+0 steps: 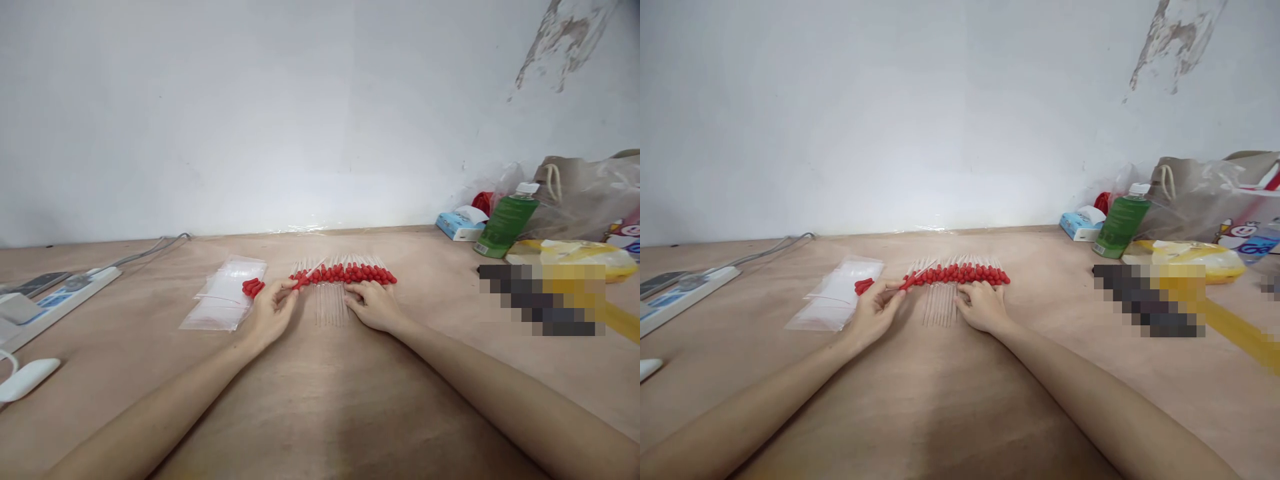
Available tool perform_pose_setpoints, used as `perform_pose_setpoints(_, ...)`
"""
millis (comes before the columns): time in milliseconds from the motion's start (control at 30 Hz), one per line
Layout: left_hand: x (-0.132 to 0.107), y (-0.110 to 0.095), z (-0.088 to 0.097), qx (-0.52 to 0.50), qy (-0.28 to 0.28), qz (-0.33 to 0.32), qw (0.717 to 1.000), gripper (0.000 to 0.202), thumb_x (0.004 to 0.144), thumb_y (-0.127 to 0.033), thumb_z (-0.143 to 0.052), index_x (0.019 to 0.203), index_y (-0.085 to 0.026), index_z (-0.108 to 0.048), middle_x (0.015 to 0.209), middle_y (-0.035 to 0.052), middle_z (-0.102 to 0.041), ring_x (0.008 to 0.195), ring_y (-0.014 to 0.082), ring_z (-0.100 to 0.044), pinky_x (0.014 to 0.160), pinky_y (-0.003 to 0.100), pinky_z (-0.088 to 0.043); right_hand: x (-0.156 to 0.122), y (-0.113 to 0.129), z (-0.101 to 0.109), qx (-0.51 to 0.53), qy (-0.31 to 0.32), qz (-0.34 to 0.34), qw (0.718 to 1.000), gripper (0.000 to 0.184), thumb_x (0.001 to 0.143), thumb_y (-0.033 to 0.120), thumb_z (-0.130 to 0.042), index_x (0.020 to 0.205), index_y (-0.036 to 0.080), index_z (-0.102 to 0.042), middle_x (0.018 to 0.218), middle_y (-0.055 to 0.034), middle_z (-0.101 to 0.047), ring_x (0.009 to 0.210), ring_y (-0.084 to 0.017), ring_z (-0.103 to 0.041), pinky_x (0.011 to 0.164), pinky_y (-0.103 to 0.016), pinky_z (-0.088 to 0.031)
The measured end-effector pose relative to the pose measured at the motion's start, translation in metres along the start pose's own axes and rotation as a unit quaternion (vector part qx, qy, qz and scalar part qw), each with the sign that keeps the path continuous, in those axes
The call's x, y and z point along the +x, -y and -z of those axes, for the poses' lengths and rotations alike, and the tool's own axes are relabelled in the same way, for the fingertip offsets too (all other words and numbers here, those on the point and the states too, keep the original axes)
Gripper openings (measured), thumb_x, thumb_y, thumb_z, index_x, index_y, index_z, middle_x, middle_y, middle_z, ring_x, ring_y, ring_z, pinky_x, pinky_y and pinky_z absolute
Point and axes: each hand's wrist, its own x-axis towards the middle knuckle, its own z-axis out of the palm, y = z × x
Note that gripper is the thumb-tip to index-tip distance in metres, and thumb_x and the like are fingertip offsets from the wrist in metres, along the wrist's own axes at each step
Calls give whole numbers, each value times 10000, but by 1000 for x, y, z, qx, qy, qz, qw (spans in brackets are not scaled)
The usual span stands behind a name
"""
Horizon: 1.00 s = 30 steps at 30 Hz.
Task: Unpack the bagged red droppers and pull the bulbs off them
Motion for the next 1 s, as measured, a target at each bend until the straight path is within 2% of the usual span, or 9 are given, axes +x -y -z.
perform_pose_setpoints(100,-13,-1,2,-25,19,12,999,142,787,-269,-513,904,-199,-554,961,44,-614,854,161,-622,786,308,-500,-2,0,1,10,3,-2,1000,270,834,355,-445,1039,305,-614,856,-24,-624,856,-194,-521,752,-351,-266)
perform_pose_setpoints(233,-14,-5,1,-29,52,6,998,117,776,-242,-499,867,-201,-559,917,35,-616,859,155,-616,798,312,-494,-2,-1,1,38,-4,-9,999,250,830,348,-452,998,295,-630,831,-21,-625,851,-197,-525,774,-367,-287)
perform_pose_setpoints(300,-13,-7,2,-21,63,2,998,111,766,-237,-496,850,-197,-556,917,40,-620,869,157,-612,802,311,-490,-2,-3,0,81,-46,-24,995,269,843,362,-429,1000,258,-622,832,-29,-620,836,-186,-531,768,-349,-321)
perform_pose_setpoints(400,-13,-10,5,14,89,-17,996,116,772,-229,-487,856,-192,-558,939,49,-616,877,156,-602,796,298,-485,-4,-6,1,168,-150,-25,974,336,886,371,-338,1048,197,-575,932,-60,-604,858,-165,-535,758,-308,-369)
perform_pose_setpoints(467,-14,-13,7,55,118,-36,991,135,787,-220,-476,882,-194,-569,954,48,-616,875,154,-596,788,293,-482,-7,-8,5,183,-189,11,965,344,890,379,-330,1059,188,-562,995,-72,-589,903,-162,-527,789,-306,-372)
perform_pose_setpoints(533,-15,-17,10,94,139,-63,984,148,797,-209,-470,893,-199,-582,952,45,-620,861,154,-592,764,288,-484,-12,-8,8,151,-183,71,969,325,873,393,-385,1062,203,-569,989,-63,-598,921,-168,-521,838,-330,-345)
perform_pose_setpoints(733,-16,-31,12,111,144,-168,969,159,803,-167,-471,891,-181,-603,901,50,-629,829,142,-594,723,268,-484,-19,0,6,46,-142,244,958,239,827,398,-508,950,253,-651,712,-6,-647,758,-148,-514,904,-405,-231)
perform_pose_setpoints(900,-17,-36,9,119,130,-199,964,132,785,-209,-530,889,-172,-601,885,50,-630,827,151,-596,744,272,-480,-22,6,4,34,-145,284,947,204,850,329,-489,911,242,-663,629,10,-622,700,-128,-488,899,-393,-233)
perform_pose_setpoints(1000,-18,-32,3,126,119,-198,965,187,782,-272,-570,940,-174,-587,882,40,-636,806,146,-595,729,260,-475,-24,9,6,43,-158,288,943,198,850,310,-484,883,235,-664,621,9,-605,692,-125,-478,888,-378,-245)
